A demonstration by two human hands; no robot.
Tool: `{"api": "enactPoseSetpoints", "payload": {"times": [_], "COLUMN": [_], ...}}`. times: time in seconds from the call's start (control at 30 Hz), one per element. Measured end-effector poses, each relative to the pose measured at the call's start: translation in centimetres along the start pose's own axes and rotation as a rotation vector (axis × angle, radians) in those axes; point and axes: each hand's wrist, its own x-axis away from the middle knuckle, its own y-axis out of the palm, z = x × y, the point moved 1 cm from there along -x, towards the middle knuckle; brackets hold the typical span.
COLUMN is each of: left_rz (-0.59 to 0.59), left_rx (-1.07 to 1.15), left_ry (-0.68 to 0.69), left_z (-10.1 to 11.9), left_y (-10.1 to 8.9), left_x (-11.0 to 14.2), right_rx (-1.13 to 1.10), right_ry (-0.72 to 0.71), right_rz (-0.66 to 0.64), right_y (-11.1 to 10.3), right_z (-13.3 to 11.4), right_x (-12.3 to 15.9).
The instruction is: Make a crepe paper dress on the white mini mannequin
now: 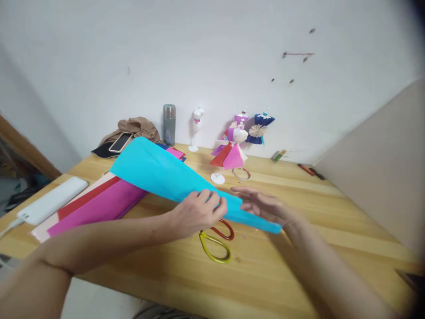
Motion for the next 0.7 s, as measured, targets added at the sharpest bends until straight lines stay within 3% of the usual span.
{"api": "enactPoseSetpoints", "payload": {"times": [0.1,0.17,0.27,0.37,0.5,0.57,0.7], "left_rz": [-0.260,-0.370,-0.443,-0.483,-0.496,-0.505,-0.745], "left_rx": [0.209,0.374,0.509,0.510,0.470,0.533,0.640], "left_ry": [-0.052,-0.012,0.051,0.003,-0.150,-0.088,0.020], "left_z": [2.7,4.0,4.4,2.3,-3.0,-5.3,-6.9], "left_y": [1.8,2.4,2.7,2.8,3.6,4.7,6.9], "left_x": [2.1,2.5,2.1,1.0,-0.6,-1.2,-2.0], "right_rx": [-0.199,-0.265,-0.256,-0.214,-0.131,-0.043,0.165], "right_ry": [0.170,0.205,0.183,0.186,0.215,0.225,0.230], "right_rz": [-0.214,-0.233,-0.245,-0.391,-0.570,-0.542,-0.389], "right_y": [0.0,0.4,1.3,2.1,2.4,2.4,2.3], "right_z": [1.3,2.0,2.7,3.2,3.4,3.4,3.4], "right_x": [0.9,1.1,1.1,1.5,2.2,2.3,2.4]}}
